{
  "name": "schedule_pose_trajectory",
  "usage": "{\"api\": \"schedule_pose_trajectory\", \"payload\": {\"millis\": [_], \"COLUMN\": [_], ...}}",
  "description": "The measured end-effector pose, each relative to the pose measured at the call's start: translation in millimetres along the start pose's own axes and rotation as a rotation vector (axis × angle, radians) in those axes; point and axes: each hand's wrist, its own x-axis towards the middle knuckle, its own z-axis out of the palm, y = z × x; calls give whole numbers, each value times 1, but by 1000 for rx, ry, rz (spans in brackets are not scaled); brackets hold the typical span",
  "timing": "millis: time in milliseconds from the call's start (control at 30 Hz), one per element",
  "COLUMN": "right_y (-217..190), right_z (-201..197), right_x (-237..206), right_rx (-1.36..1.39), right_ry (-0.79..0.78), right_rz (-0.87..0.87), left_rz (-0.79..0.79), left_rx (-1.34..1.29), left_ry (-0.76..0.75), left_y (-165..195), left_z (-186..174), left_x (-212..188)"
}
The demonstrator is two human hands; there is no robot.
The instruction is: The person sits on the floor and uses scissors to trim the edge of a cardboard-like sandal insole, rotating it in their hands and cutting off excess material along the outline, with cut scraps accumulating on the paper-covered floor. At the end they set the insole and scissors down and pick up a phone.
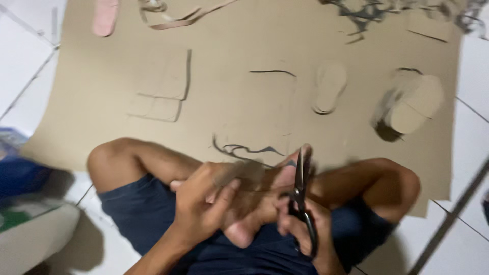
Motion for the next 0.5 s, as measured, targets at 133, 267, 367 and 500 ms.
{"api": "schedule_pose_trajectory", "payload": {"millis": [133,267,367,500], "right_y": [9,15,4,-10], "right_z": [5,-15,-50,-86], "right_x": [2,30,78,132], "right_rx": [-161,-63,-173,-290], "right_ry": [63,154,313,507], "right_rz": [-26,-310,-32,316], "left_rz": [-658,-598,-580,-504], "left_rx": [-741,-660,-435,77], "left_ry": [-159,-161,-195,-404], "left_y": [-7,-22,-35,-48], "left_z": [20,37,44,53], "left_x": [-4,5,15,19]}}
